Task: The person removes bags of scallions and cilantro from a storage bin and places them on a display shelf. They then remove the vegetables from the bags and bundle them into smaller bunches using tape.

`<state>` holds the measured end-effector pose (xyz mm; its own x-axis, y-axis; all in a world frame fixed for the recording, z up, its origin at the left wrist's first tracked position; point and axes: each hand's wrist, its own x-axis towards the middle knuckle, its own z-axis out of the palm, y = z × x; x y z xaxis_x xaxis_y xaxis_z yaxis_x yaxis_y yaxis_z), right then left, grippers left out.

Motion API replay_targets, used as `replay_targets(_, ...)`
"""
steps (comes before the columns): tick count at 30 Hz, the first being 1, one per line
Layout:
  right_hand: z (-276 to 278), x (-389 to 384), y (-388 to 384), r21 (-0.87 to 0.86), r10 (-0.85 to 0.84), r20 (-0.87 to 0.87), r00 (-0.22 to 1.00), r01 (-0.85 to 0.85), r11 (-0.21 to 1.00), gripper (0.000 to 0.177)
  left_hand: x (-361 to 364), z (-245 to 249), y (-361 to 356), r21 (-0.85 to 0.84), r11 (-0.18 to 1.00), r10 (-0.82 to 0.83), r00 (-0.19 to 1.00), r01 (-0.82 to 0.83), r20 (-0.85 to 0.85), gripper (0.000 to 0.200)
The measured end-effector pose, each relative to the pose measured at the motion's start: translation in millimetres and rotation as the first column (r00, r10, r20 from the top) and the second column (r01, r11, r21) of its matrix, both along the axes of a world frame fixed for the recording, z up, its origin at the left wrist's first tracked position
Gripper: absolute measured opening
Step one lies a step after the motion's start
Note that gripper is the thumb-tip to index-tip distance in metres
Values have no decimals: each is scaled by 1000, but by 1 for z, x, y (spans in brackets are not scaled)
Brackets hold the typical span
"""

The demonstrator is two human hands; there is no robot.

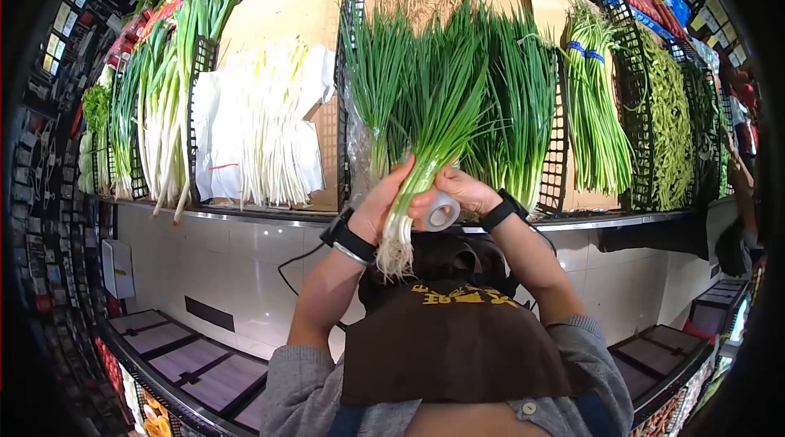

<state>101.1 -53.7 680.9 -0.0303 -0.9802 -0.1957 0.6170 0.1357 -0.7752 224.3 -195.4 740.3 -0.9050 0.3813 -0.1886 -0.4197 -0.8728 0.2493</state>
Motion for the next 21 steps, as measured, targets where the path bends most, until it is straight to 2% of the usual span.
replay_targets(1, -7, 10, -6, -2, -124, 29, 992, 124, 992, 51, 4, 3, 5, 3, 1000, 14, 999, -14, 31, 57)
replay_targets(2, -10, 9, -5, -5, -128, 27, 991, 128, 992, 51, 7, 6, 9, 4, 1000, 28, 998, -29, 59, 58)
replay_targets(3, -12, 7, -3, 23, -84, 19, 996, 84, 996, 41, 8, 4, 9, 2, 1000, 23, 998, -24, 55, 58)
replay_targets(5, 6, 9, -2, 98, -36, 6, 999, 35, 995, 27, 13, -3, 8, -189, 982, 87, 946, -27, 313, 60)
replay_targets(6, 8, 12, -3, 97, -38, 6, 999, 37, 995, 27, 15, -6, 7, -190, 981, 85, 946, -25, 312, 60)
replay_targets(8, 15, 21, -5, 109, -117, 34, 993, 113, 988, 25, 20, -6, 5, -423, 906, 170, 899, 18, 403, 62)
replay_targets(9, 21, 21, -6, 140, -123, -19, 992, 125, 982, 24, 25, -4, 6, -559, 829, 222, 903, 24, 367, 63)
replay_targets(10, 19, 19, -6, 143, -119, -16, 993, 120, 982, 24, 30, -5, 5, -556, 831, 224, 901, 22, 370, 63)
replay_targets(12, 14, 15, -9, 260, -78, -256, 964, 146, 954, 27, 41, -5, -1, -688, 725, 206, 942, 34, 264, 63)
replay_targets(13, 19, 18, -11, 263, -74, -362, 929, 179, 948, 30, 37, 14, 5, -759, 641, 162, 947, 112, 277, 49)
replay_targets(14, 25, 21, -13, 267, -74, -357, 931, 178, 947, 30, 39, 9, 11, -757, 643, 161, 946, 117, 283, 49)
replay_targets(15, 32, 24, -15, 228, -30, -651, 759, 234, 945, 31, 43, 1, 19, -874, 483, 124, 984, 50, 125, 40)
replay_targets(16, 41, 24, -17, 170, 15, -869, 494, 272, 947, 31, 44, -3, 23, -950, 308, 56, 998, -47, -31, 31)
replay_targets(17, 50, 22, -15, -20, -83, -961, 263, 231, 973, 30, 43, 3, 25, -904, 427, 122, 992, -28, 27, 26)
replay_targets(18, 62, 20, -11, -23, -85, -961, 262, 231, 973, 30, 44, 13, 24, -905, 425, 121, 992, -29, 26, 26)
replay_targets(19, 84, 18, -6, -22, -118, -827, 550, 178, 984, 26, 45, 27, 20, -806, 587, 127, 992, -71, 5, 23)
replay_targets(20, 105, 16, -3, -44, -127, -611, 781, 127, 991, 22, 45, 45, 15, -681, 725, 133, 991, -109, -17, 20)
replay_targets(21, 122, 13, 1, -40, -102, -529, 842, 96, 995, 17, 47, 67, 13, -543, 826, 178, 984, -152, -5, 15)
